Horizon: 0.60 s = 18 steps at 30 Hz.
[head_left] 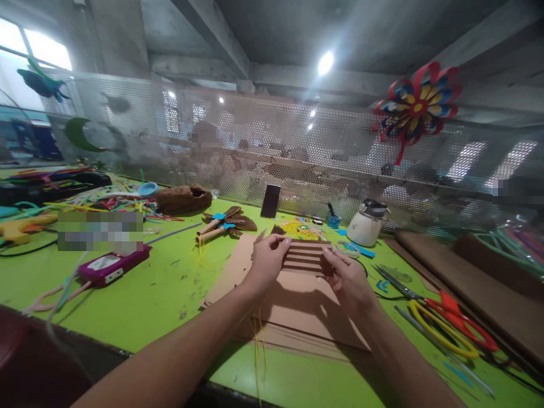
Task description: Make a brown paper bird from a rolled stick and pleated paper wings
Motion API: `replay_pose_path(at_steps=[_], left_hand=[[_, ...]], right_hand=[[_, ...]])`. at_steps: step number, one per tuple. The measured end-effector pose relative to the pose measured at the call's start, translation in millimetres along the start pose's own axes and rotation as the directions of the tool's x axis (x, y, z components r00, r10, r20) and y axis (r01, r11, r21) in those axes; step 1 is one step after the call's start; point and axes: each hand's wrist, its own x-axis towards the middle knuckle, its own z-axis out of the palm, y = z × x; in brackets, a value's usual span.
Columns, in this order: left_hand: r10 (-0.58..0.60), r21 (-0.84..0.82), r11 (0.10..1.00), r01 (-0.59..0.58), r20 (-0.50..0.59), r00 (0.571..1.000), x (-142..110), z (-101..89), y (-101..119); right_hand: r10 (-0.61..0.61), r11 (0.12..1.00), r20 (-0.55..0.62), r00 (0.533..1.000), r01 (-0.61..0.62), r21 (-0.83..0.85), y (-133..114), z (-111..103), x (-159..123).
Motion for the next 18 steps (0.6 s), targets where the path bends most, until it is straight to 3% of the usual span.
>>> replay_pose_path(at_steps=[6, 18], left_hand=[[-0.056, -0.088, 0.994, 0.063, 0.08, 0.995, -5.6, 3.9, 0.6], [-0.015, -0.056, 0.998, 0.02, 0.093, 0.996, -3.8, 3.9, -0.3]], right_hand=[[-0.037, 0.999, -0.004, 0.999, 0.037, 0.013, -2.2, 2.1, -0.3], [-0.055, 0.998, -0.036, 0.998, 0.055, 0.002, -0.3, -0.6, 0.8]])
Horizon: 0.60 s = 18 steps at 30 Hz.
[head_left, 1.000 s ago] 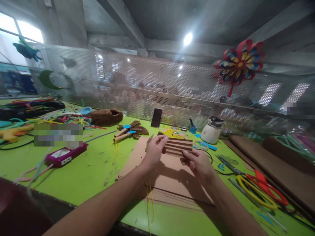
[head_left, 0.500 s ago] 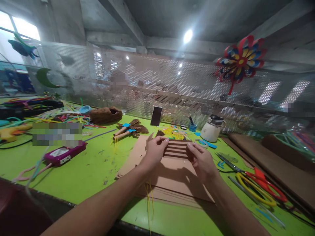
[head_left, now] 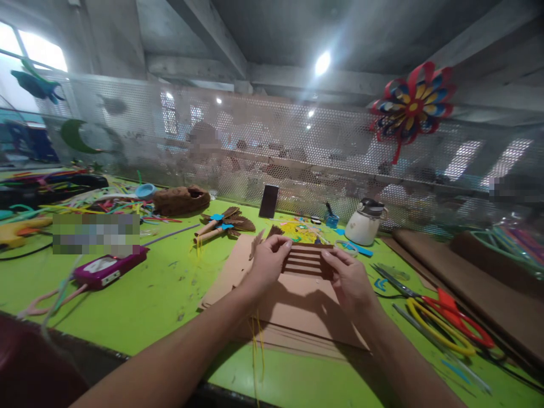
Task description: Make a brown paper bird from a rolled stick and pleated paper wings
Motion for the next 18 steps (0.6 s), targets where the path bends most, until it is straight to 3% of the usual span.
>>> replay_pose_path(at_steps=[8, 18], left_hand=[[-0.015, 0.005, 1.0, 0.015, 0.005, 1.0, 1.8, -0.4, -3.7], [-0.032, 0.007, 0.999, 0.032, 0.044, 0.999, 1.7, 0.1, -3.7]], right_hand=[[0.03, 1.0, -0.051, 0.998, -0.03, 0.008, 0.1, -1.1, 1.4], [0.065, 0.996, -0.031, 0.997, -0.063, 0.06, -2.3, -0.4, 1.1]])
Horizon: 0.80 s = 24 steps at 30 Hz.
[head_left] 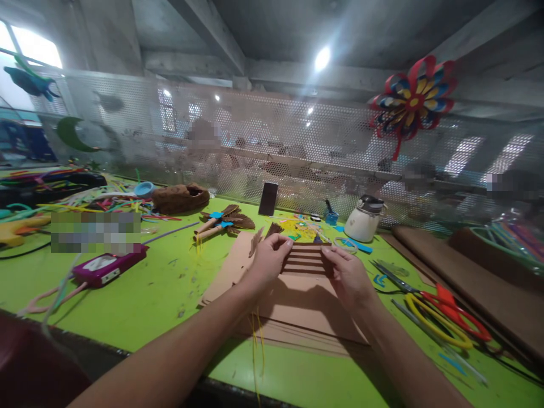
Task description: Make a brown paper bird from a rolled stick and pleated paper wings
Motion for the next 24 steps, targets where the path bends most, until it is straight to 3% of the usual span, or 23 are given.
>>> replay_pose_path(at_steps=[16, 20, 24], left_hand=[[-0.042, -0.027, 0.999, 0.042, 0.023, 0.999, -7.5, 4.4, 8.4], [0.001, -0.011, 1.0, 0.0, 0.03, 1.0, -7.4, 4.5, 6.0], [0.156, 0.139, 0.978, -0.153, -0.007, 0.988, -8.9, 4.3, 9.0]], right_hand=[[-0.026, 0.997, -0.013, 1.0, 0.025, -0.077, 1.9, -6.4, 4.4], [-0.05, 0.996, -0.011, 0.999, 0.049, -0.07, 1.8, -6.2, 5.8], [-0.092, 0.994, -0.031, 0.995, 0.09, -0.06, -0.5, -6.5, 5.0]])
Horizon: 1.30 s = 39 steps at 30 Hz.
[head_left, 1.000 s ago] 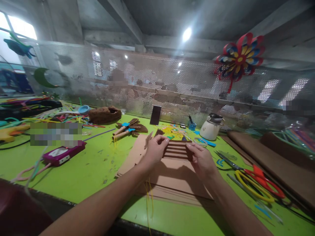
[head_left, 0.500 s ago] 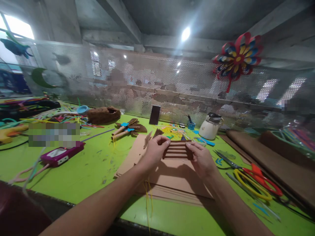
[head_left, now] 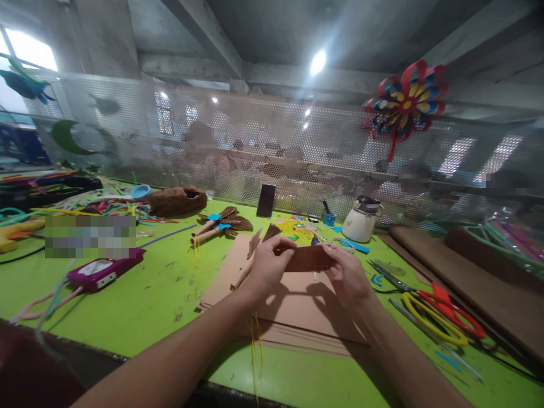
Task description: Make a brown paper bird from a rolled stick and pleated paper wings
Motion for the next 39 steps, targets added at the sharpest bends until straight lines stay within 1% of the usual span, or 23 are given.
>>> replay_pose_path(at_steps=[2, 5, 8, 12, 18, 23, 25, 27, 31, 34, 39], left_hand=[[0.105, 0.081, 0.991, -0.104, -0.006, 0.994, -1.4, -0.9, 2.3], [0.22, 0.156, 0.962, -0.222, 0.028, 0.975, -4.0, -2.2, 4.2], [0.274, 0.167, 0.946, -0.277, 0.047, 0.961, -5.4, -2.7, 3.3], [0.306, 0.145, 0.94, -0.31, 0.051, 0.951, -4.5, -3.0, 0.7], [0.282, 0.106, 0.952, -0.286, 0.058, 0.958, -4.0, -3.3, 2.4], [0.195, 0.004, 0.981, -0.196, 0.075, 0.978, -5.9, -2.2, 3.8], [0.179, -0.031, 0.984, -0.177, 0.083, 0.98, -6.1, -1.8, 3.4], [0.173, -0.018, 0.985, -0.172, 0.069, 0.983, -5.7, -1.6, 2.8], [0.148, 0.068, 0.986, -0.151, 0.047, 0.988, -4.7, -1.8, 2.3], [0.152, 0.112, 0.981, -0.156, 0.039, 0.988, -4.9, -2.0, 2.3], [0.161, 0.116, 0.98, -0.164, 0.031, 0.986, -4.7, -1.8, 2.1]], right_hand=[[-0.02, 0.999, -0.004, 1.0, 0.02, -0.025, -0.6, -0.5, -0.3], [-0.066, 0.995, -0.024, 0.997, 0.065, -0.071, 1.2, -1.1, 0.5], [-0.068, 0.993, -0.011, 0.998, 0.067, -0.095, 4.3, -1.6, 2.2], [-0.039, 0.999, 0.025, 0.999, 0.039, -0.022, 3.6, -0.9, 1.9], [-0.009, 0.999, 0.066, 0.998, 0.006, 0.036, 0.0, 0.3, 1.3], [-0.045, 0.998, 0.081, 0.996, 0.041, 0.047, 1.7, -0.4, 3.2], [-0.043, 0.998, 0.097, 0.994, 0.038, 0.054, 2.0, -0.3, 3.0], [-0.042, 0.998, 0.105, 0.994, 0.036, 0.058, 1.7, 0.1, 2.5], [-0.053, 0.997, 0.106, 0.993, 0.047, 0.054, 0.1, 1.2, 1.3], [-0.038, 0.999, 0.121, 0.992, 0.033, 0.041, -1.2, 2.3, 0.2], [-0.034, 0.999, 0.129, 0.991, 0.028, 0.047, -2.2, 2.9, -1.2]])
